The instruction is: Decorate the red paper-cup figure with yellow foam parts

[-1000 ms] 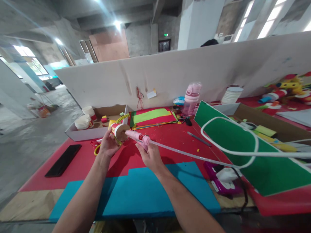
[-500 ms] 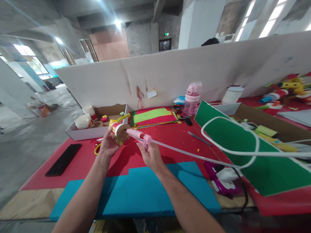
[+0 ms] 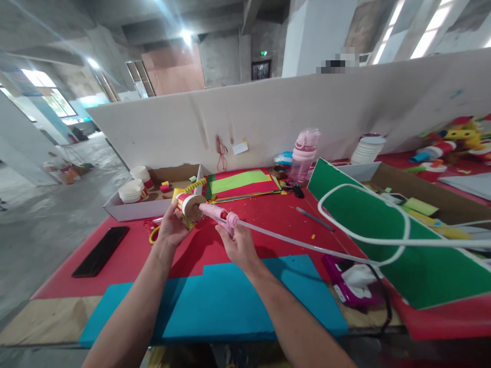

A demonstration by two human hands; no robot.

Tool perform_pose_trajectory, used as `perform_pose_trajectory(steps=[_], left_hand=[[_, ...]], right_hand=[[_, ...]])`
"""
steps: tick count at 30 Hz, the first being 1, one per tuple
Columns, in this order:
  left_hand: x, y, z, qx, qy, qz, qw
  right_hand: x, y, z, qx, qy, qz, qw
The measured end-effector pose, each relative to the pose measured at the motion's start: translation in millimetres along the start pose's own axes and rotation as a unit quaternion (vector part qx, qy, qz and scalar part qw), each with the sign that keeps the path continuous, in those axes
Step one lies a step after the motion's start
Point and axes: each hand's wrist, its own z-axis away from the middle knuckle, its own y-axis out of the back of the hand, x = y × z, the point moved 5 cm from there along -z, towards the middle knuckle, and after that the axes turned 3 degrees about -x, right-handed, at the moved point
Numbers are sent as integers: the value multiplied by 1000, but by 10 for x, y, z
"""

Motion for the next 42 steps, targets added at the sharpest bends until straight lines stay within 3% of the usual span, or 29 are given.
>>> perform_pose_trajectory(steps=[7, 27, 35, 42], left_hand=[[11, -48, 16, -18, -17, -11, 1000], [9, -3, 14, 2, -11, -16, 1000], [-6, -59, 32, -13, -9, -17, 1000], [26, 6, 5, -2, -19, -15, 1000]], right_hand=[[-21, -4, 4, -11, 7, 13, 1000], [23, -21, 5, -21, -16, -1, 1000], [42, -2, 15, 9, 1, 13, 1000], [4, -24, 15, -28, -11, -8, 1000]])
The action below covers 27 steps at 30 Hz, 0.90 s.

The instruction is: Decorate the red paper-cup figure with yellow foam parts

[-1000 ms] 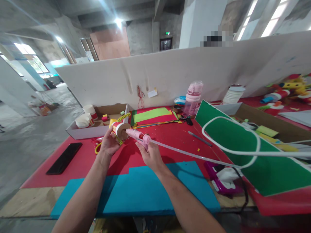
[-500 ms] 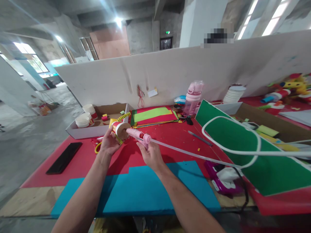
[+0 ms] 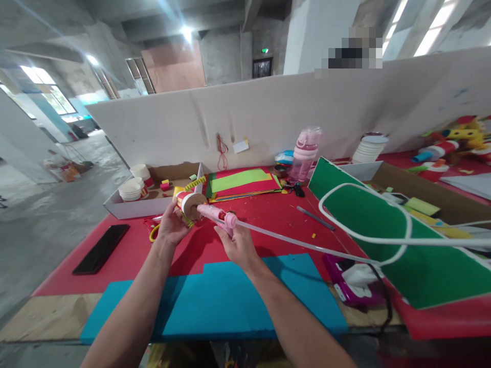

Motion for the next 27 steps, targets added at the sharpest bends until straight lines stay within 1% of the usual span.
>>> perform_pose_trajectory(steps=[3, 8, 12, 15, 21, 27], left_hand=[[3, -4, 4, 4, 0, 1, 1000], [5, -38, 29, 8, 0, -5, 1000], [5, -23, 24, 14, -1, -7, 1000], [1, -13, 18, 19, -1, -3, 1000], [5, -1, 10, 13, 0, -4, 1000], [14, -14, 15, 13, -4, -5, 1000]], right_hand=[[-20, 0, 3, -3, 2, 1, 1000], [-29, -12, 1, -2, 7, -28, 1000], [-29, -11, 3, -2, 16, 0, 1000], [-23, -8, 4, -13, 8, 19, 1000], [-42, 0, -7, -27, 5, -14, 1000], [-34, -1, 1, -33, 14, 16, 999]])
